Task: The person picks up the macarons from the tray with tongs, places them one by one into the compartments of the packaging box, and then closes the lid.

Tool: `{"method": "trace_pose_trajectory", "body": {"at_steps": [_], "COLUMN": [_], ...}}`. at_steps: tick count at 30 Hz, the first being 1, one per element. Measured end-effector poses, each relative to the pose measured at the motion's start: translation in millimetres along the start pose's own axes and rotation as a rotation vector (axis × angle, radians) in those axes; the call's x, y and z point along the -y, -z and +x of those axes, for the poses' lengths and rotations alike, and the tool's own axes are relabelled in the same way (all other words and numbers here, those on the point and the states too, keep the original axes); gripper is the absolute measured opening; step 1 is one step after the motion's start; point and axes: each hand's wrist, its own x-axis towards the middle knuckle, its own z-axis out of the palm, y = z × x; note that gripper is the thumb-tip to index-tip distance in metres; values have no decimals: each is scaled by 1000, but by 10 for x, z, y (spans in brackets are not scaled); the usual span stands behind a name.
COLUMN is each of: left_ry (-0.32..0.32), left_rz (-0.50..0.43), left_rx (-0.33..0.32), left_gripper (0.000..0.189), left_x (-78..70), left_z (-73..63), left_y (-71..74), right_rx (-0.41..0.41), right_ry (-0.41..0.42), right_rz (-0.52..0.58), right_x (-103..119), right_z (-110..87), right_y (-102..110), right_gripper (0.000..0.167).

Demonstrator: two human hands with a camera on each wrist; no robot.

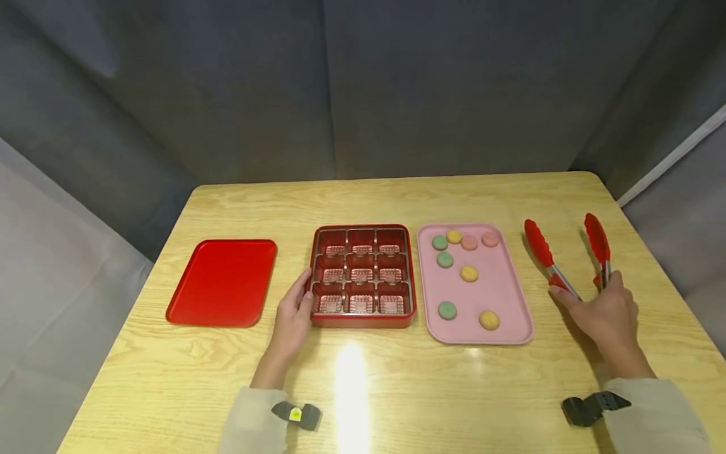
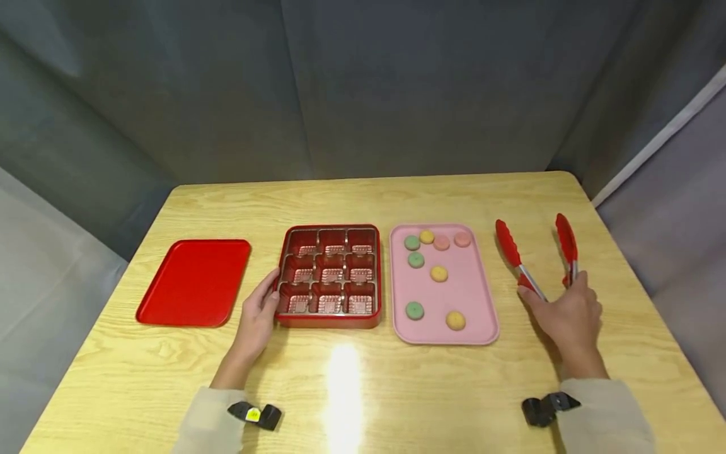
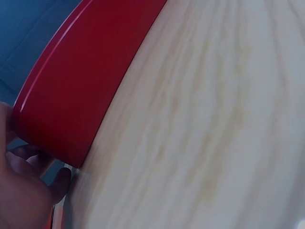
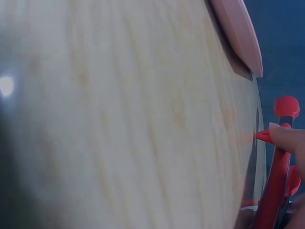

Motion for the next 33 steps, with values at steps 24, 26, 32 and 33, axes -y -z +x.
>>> {"method": "trace_pose_trajectory", "body": {"at_steps": [24, 26, 32, 33], "left_ry": [19, 16, 37, 40], "left_rz": [-30, -12, -7, -12], "left_rx": [-9, -8, 9, 13], "left_gripper": [47, 47, 47, 47], "left_x": [-18, -15, -49, -51], "left_z": [-4, -7, -32, -33], "left_y": [-19, -15, 0, 2], "right_rx": [6, 29, 48, 51], "right_ry": [22, 11, 22, 30], "right_rz": [19, 25, -18, -24], "right_x": [-29, -40, -78, -87], "right_z": [-62, -76, -129, -135], "right_y": [43, 68, 125, 134], "right_gripper": [90, 91, 68, 66]}}
